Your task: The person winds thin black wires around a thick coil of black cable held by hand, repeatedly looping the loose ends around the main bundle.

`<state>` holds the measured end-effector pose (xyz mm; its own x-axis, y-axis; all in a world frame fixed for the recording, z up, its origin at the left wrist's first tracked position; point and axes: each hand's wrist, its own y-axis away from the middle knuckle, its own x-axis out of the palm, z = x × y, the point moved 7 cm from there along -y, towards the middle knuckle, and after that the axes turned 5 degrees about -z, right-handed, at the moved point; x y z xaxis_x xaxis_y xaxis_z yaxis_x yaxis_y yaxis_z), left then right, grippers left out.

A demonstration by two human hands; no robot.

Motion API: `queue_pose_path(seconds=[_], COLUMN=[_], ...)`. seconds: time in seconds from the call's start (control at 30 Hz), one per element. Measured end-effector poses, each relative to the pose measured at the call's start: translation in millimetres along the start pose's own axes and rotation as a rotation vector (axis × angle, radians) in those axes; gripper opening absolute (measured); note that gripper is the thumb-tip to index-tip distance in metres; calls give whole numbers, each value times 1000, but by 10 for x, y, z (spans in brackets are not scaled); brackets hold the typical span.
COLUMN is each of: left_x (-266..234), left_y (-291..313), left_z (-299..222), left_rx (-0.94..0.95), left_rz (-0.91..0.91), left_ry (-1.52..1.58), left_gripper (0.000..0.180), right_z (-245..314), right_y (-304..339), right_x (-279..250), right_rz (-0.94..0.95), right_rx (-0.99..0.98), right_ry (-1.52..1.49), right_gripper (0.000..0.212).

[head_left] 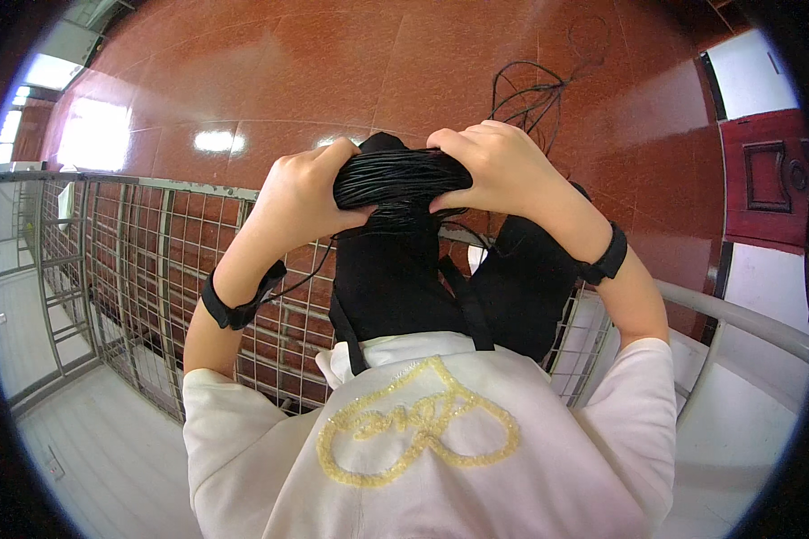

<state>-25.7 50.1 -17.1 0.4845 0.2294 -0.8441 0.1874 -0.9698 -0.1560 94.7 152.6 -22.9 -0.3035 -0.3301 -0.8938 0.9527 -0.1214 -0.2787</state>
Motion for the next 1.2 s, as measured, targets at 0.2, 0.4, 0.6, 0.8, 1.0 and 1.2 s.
queue_pose_path(seconds=[0.2, 0.4, 0.6, 0.8, 1.0, 1.2], left_x=[-25, -68, 4, 38, 17, 4], left_y=[-22, -79, -155, -210, -189, -175], left_z=[92, -123, -78, -84, -88, -30], left_rx=[-2, 168, 174, 157, 179, 126], left_rz=[-20, -46, 28, 60, 15, 36], left_ry=[32, 72, 29, 33, 8, 56], left_gripper=[41, 60, 68, 67, 71, 70], right_z=[-330, -501, -416, 620, 314, 335], right_y=[297, 420, 377, 531, 359, 80], right_x=[246, 347, 88, 61, 784, 896], right_rz=[-5, -46, -117, -388, -217, -235], right_rx=[117, 181, 268, -124, 318, 401], right_ry=[-18, -176, -291, -62, -513, -926], right_gripper=[60, 70, 65, 13, 29, 32])
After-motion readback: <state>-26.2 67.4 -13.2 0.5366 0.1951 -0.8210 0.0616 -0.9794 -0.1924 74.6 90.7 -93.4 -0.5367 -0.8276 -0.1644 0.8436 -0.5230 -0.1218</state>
